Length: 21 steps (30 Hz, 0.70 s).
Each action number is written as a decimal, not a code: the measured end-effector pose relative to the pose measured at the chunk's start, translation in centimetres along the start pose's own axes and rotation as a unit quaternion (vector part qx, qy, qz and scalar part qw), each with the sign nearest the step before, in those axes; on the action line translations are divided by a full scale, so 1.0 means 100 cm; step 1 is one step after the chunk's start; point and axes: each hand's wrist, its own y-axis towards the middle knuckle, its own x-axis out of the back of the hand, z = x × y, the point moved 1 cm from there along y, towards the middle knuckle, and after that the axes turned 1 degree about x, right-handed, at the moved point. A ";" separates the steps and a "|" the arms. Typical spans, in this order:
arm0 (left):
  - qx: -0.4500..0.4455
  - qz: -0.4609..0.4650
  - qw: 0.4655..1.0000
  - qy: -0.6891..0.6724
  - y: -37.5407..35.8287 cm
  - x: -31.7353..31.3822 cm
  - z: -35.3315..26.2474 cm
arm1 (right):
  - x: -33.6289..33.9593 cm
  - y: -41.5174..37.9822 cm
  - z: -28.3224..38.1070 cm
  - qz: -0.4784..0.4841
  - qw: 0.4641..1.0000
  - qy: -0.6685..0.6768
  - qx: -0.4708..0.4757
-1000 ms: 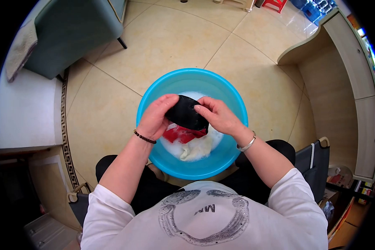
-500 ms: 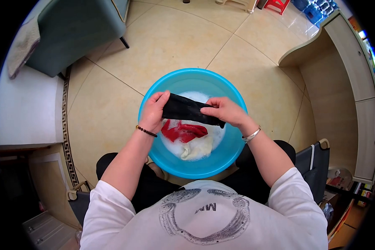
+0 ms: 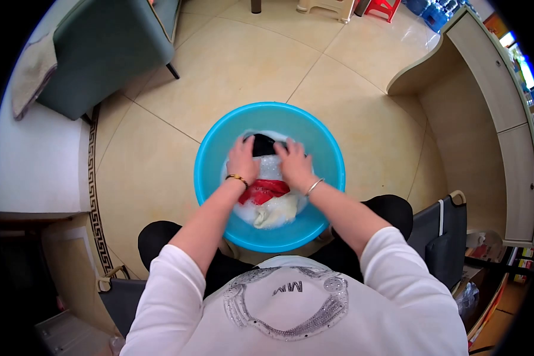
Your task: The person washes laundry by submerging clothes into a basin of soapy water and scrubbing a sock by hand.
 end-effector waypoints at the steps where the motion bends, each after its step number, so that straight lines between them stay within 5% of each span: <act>1: 0.001 0.089 0.990 0.105 -0.008 -0.007 -0.010 | -0.009 -0.016 0.010 0.069 0.995 -0.040 0.055; 5: -0.046 0.357 0.882 0.302 -0.016 -0.014 -0.017 | -0.008 -0.008 0.008 0.308 0.925 -0.132 0.180; 7: -0.036 0.365 0.890 0.271 -0.007 -0.009 -0.012 | -0.021 0.006 -0.008 0.292 0.944 -0.105 0.115; 9: 0.021 0.167 0.950 0.264 -0.004 -0.013 -0.002 | -0.022 0.008 -0.014 0.095 0.991 -0.085 0.030; 11: -0.006 0.235 0.935 0.267 -0.007 -0.017 -0.003 | -0.024 -0.001 -0.006 0.095 0.991 -0.064 0.062; 14: -0.050 0.370 0.890 0.263 0.001 0.000 -0.016 | -0.008 0.008 0.000 0.374 0.922 0.026 0.097; 15: -0.049 0.370 0.890 0.263 0.000 -0.002 -0.009 | -0.009 0.013 -0.004 0.375 0.921 0.026 0.099; 17: 0.091 0.244 0.950 0.169 0.001 -0.008 0.009 | -0.011 0.021 -0.017 0.224 0.972 0.004 -0.065; 19: 0.080 0.196 0.959 0.188 -0.004 -0.015 0.006 | -0.020 0.008 -0.008 0.150 0.986 -0.035 -0.058; 21: -0.011 0.178 0.969 0.170 -0.010 -0.017 -0.005 | -0.023 -0.017 0.011 0.002 0.971 -0.145 0.190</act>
